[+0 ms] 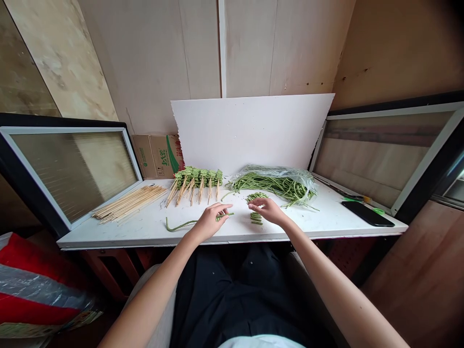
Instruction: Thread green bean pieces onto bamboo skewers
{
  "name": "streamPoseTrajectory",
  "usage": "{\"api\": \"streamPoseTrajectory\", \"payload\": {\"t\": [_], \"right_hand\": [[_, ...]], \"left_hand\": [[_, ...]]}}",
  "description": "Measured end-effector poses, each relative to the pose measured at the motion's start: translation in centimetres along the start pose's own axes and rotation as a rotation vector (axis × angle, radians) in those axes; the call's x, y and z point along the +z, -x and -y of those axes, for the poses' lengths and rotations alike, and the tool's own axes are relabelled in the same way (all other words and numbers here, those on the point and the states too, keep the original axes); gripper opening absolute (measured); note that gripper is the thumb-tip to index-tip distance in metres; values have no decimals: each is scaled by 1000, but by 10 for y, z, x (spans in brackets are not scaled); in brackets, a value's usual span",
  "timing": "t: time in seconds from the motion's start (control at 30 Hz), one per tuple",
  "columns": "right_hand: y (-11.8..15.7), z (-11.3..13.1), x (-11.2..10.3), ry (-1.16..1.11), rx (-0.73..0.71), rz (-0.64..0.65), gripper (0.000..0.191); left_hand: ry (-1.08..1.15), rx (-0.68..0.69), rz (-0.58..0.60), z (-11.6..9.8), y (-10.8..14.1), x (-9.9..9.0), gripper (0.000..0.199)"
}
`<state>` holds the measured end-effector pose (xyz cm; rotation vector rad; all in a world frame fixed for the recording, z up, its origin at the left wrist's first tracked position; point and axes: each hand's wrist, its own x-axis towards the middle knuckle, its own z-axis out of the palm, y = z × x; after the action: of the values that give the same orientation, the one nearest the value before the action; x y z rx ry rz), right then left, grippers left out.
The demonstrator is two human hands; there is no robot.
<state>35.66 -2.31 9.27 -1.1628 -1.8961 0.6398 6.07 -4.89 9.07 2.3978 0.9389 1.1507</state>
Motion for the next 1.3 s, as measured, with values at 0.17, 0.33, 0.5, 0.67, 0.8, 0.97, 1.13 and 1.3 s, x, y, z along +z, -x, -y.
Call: {"api": "streamPoseTrajectory", "payload": {"t": [0.17,0.33,0.5,0.67,0.8,0.97,1.13,1.3], "right_hand": [[7,41,18,-130,-82,247,47],[12,58,32,-67,-177,247,37],[11,59,15,-12,-178,199,33],[11,58,8,7,-159,175,33],[12,57,19,6,-215,189,32],[12,56,32,35,-270,101,30],[12,48,40,6,-319,136,15],[12,45,45,-104,-324,237,7]], "left_hand": [[41,-44,12,-1,-1,1,50],[52,-64,51,-8,2,4,43],[6,-69,71,-6,2,3,28],[-26,-48,31,0,2,0,14],[-24,-10,26,-5,1,0,13],[-21,1,38,-14,0,-1,9],[77,-54,109,-15,1,1,19],[193,-75,155,-14,2,5,27]]}}
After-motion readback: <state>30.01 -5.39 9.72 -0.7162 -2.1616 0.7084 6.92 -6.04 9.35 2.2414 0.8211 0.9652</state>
